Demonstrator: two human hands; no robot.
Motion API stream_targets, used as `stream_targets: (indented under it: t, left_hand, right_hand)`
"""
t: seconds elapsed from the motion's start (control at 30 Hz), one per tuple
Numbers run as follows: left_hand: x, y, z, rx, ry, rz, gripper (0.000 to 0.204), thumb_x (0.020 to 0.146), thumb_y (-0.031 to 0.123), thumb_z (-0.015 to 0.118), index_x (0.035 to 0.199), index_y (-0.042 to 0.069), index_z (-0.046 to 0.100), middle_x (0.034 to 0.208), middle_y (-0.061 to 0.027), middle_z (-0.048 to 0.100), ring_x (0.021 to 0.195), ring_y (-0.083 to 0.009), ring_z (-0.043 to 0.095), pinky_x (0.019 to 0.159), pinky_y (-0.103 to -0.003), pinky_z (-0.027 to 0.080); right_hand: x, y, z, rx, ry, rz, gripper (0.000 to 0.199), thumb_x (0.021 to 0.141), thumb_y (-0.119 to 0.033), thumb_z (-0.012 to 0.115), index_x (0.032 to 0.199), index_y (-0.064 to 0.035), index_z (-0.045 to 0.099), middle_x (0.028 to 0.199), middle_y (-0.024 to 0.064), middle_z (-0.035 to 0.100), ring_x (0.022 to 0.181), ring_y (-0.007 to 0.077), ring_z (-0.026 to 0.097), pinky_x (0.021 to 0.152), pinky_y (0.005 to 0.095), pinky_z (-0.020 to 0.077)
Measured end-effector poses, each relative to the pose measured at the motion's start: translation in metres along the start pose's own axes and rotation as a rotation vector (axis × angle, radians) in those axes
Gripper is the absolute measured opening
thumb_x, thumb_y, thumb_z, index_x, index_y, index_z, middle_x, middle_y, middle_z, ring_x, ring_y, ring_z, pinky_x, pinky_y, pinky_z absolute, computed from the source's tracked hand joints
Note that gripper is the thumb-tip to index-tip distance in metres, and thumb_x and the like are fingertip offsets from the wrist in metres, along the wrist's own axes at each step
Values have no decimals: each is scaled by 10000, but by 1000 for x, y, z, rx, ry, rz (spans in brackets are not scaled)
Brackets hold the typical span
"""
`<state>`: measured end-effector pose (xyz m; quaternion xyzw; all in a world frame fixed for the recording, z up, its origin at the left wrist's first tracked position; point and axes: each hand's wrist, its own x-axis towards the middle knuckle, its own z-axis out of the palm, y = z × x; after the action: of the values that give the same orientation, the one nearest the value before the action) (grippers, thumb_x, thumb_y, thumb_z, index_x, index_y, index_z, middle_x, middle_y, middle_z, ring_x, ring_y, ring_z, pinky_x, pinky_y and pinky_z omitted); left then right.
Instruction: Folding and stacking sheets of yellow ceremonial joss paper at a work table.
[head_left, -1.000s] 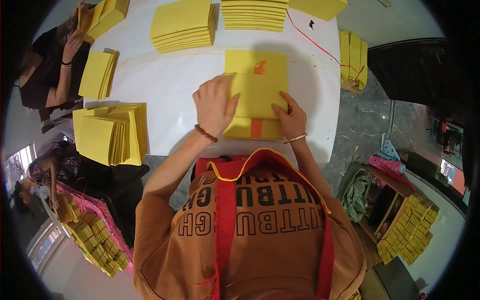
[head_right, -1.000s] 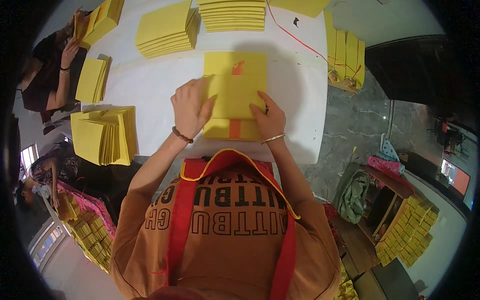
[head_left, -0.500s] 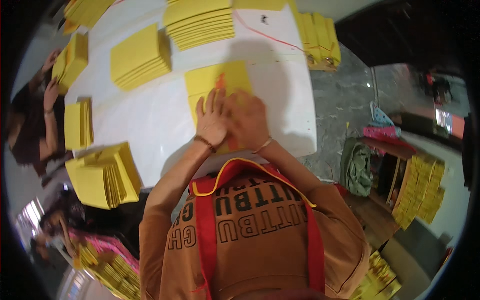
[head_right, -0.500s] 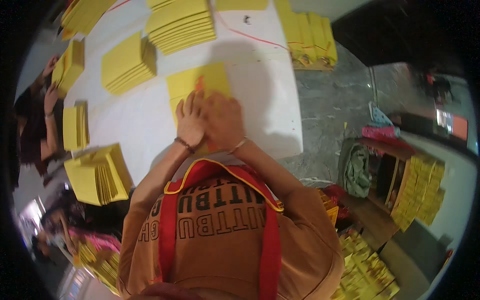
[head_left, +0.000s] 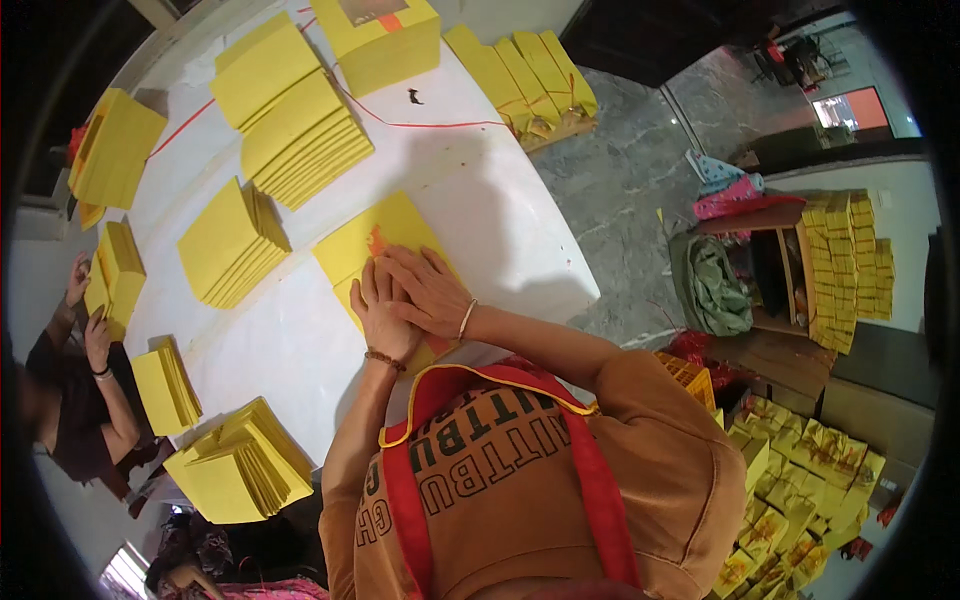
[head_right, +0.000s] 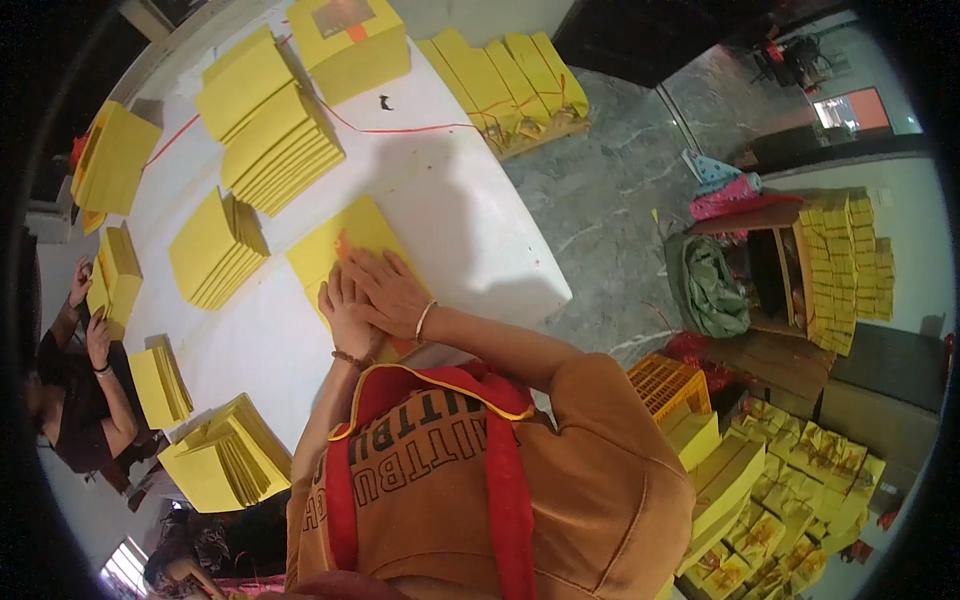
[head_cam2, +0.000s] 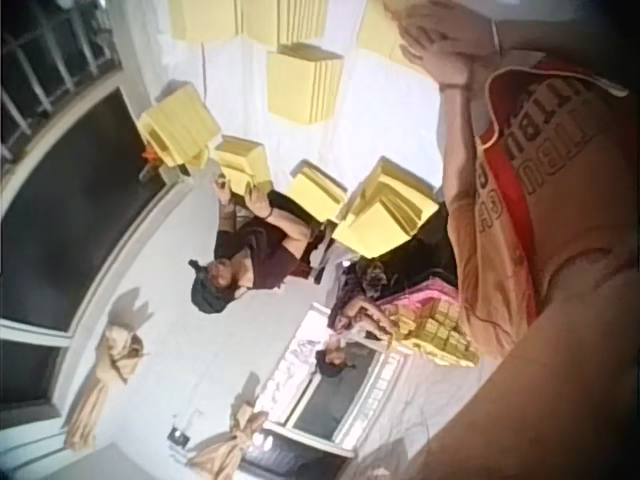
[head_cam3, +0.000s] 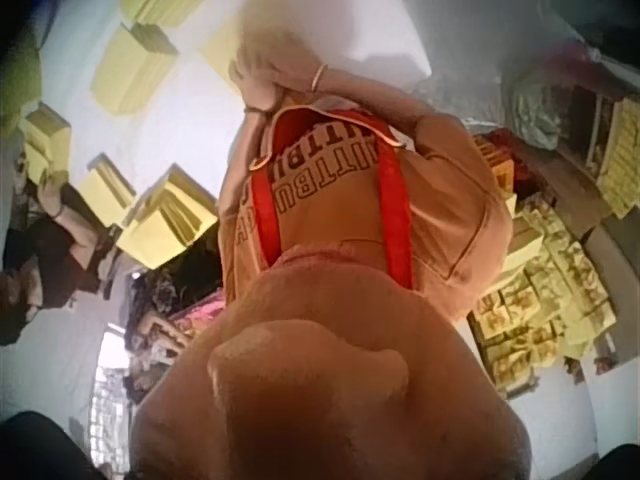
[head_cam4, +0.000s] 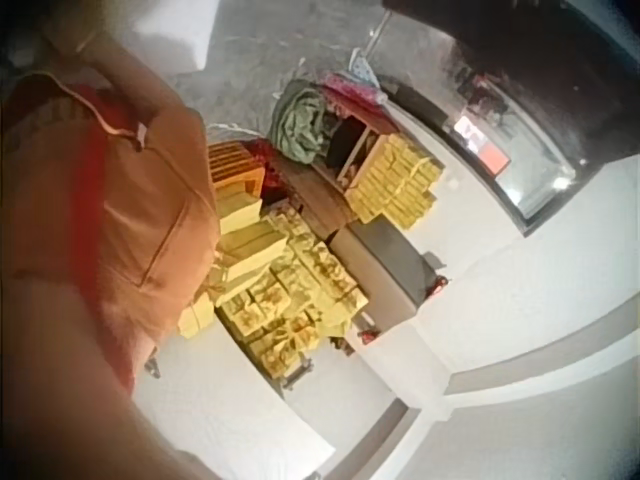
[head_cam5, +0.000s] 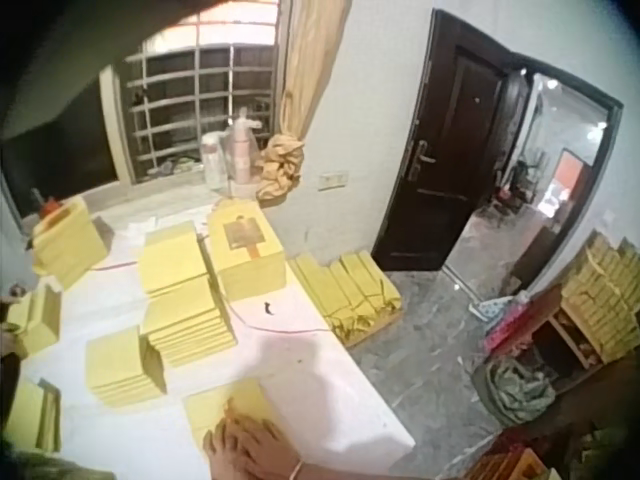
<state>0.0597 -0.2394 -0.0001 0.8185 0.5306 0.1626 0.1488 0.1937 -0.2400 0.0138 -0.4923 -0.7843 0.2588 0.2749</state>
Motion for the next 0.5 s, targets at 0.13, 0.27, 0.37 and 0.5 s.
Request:
stream_targets:
  t: [0.13, 0.27, 0.37, 0.5]
  left_hand:
    - [-4, -14, -3, -930, 207, -165, 467, 815, 60, 440, 1277, 22, 388, 1322, -160, 373, 1254, -301, 306, 1026, -388, 206]
    - [-11, -24, -17, -1016, 307, -221, 413, 846, 2, 414, 1258, 20, 402, 1299, -160, 399, 1202, -287, 381, 995, -350, 287]
    - [-16, -27, -25, -348, 240, -61, 410, 878, 148, 459, 1273, 50, 405, 1346, -169, 341, 1239, -321, 320, 1015, -411, 239]
    - [-20, -24, -17, -79, 108, -58, 494, 895, 333, 388, 1319, 79, 373, 1411, -194, 224, 1286, -407, 174, 1035, -499, 138]
  right_hand:
    - [0, -1, 10, 16, 22, 35, 633, 873, -449, 394, 1339, -35, 283, 1389, 204, 258, 1306, 325, 218, 1051, 500, 139]
    - [0, -2, 14, -342, -133, -1, 638, 863, -474, 398, 1347, -69, 307, 1415, 181, 234, 1323, 317, 188, 1054, 515, 122]
    - [1, -4, 16, -399, -151, -10, 629, 857, -489, 395, 1340, -90, 334, 1420, 169, 233, 1329, 315, 175, 1055, 520, 117]
    - [1, -4, 19, -432, -193, 11, 643, 846, -507, 390, 1342, -102, 337, 1426, 165, 223, 1337, 312, 153, 1057, 525, 104]
